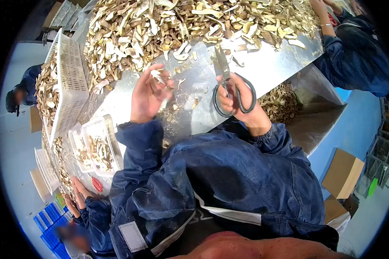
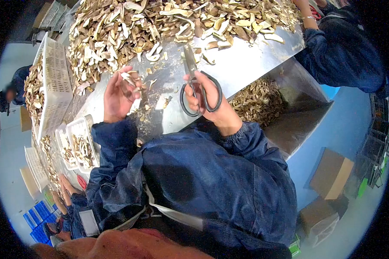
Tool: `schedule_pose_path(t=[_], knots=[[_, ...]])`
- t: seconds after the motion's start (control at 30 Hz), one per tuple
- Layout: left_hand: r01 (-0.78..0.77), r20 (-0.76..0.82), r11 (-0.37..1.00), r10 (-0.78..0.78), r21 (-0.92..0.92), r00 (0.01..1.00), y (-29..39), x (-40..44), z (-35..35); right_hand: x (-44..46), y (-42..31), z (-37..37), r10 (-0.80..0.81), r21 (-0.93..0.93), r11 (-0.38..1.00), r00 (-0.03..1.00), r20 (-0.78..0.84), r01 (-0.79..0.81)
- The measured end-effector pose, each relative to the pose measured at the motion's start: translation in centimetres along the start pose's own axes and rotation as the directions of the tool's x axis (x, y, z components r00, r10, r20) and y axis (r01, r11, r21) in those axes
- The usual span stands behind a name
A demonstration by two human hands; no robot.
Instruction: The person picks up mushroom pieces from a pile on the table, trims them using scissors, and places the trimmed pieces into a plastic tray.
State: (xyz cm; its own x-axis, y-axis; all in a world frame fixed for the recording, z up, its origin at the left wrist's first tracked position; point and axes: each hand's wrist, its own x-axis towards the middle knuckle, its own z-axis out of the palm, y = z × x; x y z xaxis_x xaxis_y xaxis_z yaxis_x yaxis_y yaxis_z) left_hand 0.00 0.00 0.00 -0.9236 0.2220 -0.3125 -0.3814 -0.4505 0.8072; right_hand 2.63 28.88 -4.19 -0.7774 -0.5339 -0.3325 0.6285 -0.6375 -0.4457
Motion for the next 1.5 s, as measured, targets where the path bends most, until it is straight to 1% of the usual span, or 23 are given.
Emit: schedule_pose_path(t=[0.07, 0.1, 0.17, 0.2, 0.3, 0.43, 0.47, 0.57, 0.6, 0.63, 0.7, 0.8, 0.9, 0.93, 1.03, 1.07, 1.13, 1.17, 1.2, 1.3, 1.33, 1.43, 1.5], knots=[[-0.016, -0.212, 0.969, 0.07, 0.246, 0.975, 0.6, 1.7, -0.3, 0.4, 0.3, 0.1, 0.031, 0.004, 1.0, 0.999, -0.029, -0.031], [-0.065, -0.184, 0.864, 0.179, 0.499, 0.967, -0.3, 3.2, 0.0, -0.2, -0.2, -0.2, 0.023, -0.019, 1.0, 0.999, -0.037, -0.024], [-0.118, -0.041, 0.418, 0.352, 0.901, 0.935, -0.9, 5.0, -0.3, -0.2, 0.4, 0.1, 0.003, -0.018, 1.0, 1.0, -0.02, -0.003], [-0.149, 0.032, 0.248, 0.42, 0.957, 0.907, -1.0, 5.7, 0.8, 0.1, 0.4, -0.1, -0.015, 0.009, 1.0, 1.0, -0.008, 0.016], [-0.066, 0.141, -0.187, 0.426, 0.98, 0.894, -1.7, 7.2, 2.3, 0.4, 0.2, -0.5, -0.014, 0.028, 0.999, 1.0, 0.013, 0.014], [-0.07, 0.182, -0.289, 0.381, 0.955, 0.906, -1.2, 6.5, 3.2, 0.8, 0.3, -1.0, -0.016, 0.015, 1.0, 0.996, 0.084, 0.015], [-0.112, 0.203, -0.257, 0.362, 0.96, 0.91, -1.4, 6.4, 2.6, 0.8, 0.3, -1.1, -0.016, 0.01, 1.0, 0.995, 0.095, 0.015], [-0.167, 0.131, 0.034, 0.481, 0.985, 0.867, -0.7, 5.5, 2.0, 0.9, 0.2, -1.0, -0.003, 0.017, 1.0, 0.995, 0.101, 0.001], [-0.099, 0.022, 0.142, 0.466, 0.985, 0.885, 0.2, 5.2, 2.1, 0.9, 0.2, -1.0, 0.002, 0.02, 1.0, 0.995, 0.098, -0.004], [-0.168, 0.148, -0.013, 0.548, 0.986, 0.823, 0.3, 5.5, 0.8, 1.0, 0.2, -1.1, 0.011, 0.031, 0.999, 0.994, 0.109, -0.014], [-0.108, 0.045, 0.13, 0.415, 0.986, 0.909, 0.5, 5.5, 0.6, 1.2, 0.3, -1.4, 0.017, 0.049, 0.998, 0.991, 0.134, -0.024], [-0.174, 0.205, -0.111, 0.411, 0.978, 0.888, -1.2, 5.6, 0.8, 1.1, 0.3, -1.4, 0.024, 0.061, 0.998, 0.992, 0.124, -0.031], [-0.096, 0.142, -0.134, 0.393, 0.986, 0.909, -1.5, 5.5, 1.4, 0.7, 0.2, -0.8, -0.015, 0.015, 1.0, 0.996, 0.093, 0.014], [-0.171, 0.224, -0.159, 0.429, 0.972, 0.875, -1.8, 5.4, 1.1, 0.6, 0.3, -1.0, -0.014, 0.018, 1.0, 0.995, 0.102, 0.012], [-0.14, 0.116, 0.038, 0.371, 0.989, 0.921, -1.8, 4.6, 1.1, 0.8, 0.4, -1.4, -0.01, -0.004, 1.0, 0.991, 0.135, 0.01], [-0.201, 0.144, 0.113, 0.381, 0.973, 0.913, -1.7, 4.3, 1.0, 0.6, 0.3, -1.3, -0.012, -0.025, 1.0, 0.99, 0.143, 0.016], [-0.014, -0.127, 0.619, 0.184, 0.785, 0.975, -0.6, 2.6, 2.0, -0.2, 0.1, -0.6, -0.034, -0.167, 0.984, 0.989, 0.144, 0.058], [0.101, -0.215, 0.801, 0.035, 0.59, 0.976, -0.3, 1.9, 2.3, -1.2, -0.2, 0.1, -0.052, -0.289, 0.953, 0.989, 0.141, 0.091], [0.102, -0.195, 0.871, -0.007, 0.48, 0.981, -0.6, 1.5, 1.8, -1.8, -0.7, 0.9, -0.067, -0.406, 0.906, 0.988, 0.14, 0.119], [0.092, -0.224, 0.927, -0.009, 0.362, 0.975, -0.6, -0.3, 3.5, -2.7, -1.8, 2.1, -0.077, -0.861, 0.468, 0.979, 0.187, 0.201], [0.078, -0.198, 0.953, -0.019, 0.294, 0.98, -0.8, -0.8, 3.7, -2.4, -1.5, 1.8, -0.083, -0.898, 0.408, 0.986, 0.144, 0.165], [0.021, -0.206, 0.988, 0.011, 0.153, 0.979, -1.7, -1.9, 4.9, -2.5, -1.8, 2.5, -0.074, -0.947, 0.227, 0.973, 0.217, 0.229], [-0.002, -0.208, 0.992, 0.029, 0.128, 0.978, -2.3, -2.3, 5.2, -2.3, -1.5, 2.4, -0.082, -0.932, 0.247, 0.964, 0.254, 0.266]])
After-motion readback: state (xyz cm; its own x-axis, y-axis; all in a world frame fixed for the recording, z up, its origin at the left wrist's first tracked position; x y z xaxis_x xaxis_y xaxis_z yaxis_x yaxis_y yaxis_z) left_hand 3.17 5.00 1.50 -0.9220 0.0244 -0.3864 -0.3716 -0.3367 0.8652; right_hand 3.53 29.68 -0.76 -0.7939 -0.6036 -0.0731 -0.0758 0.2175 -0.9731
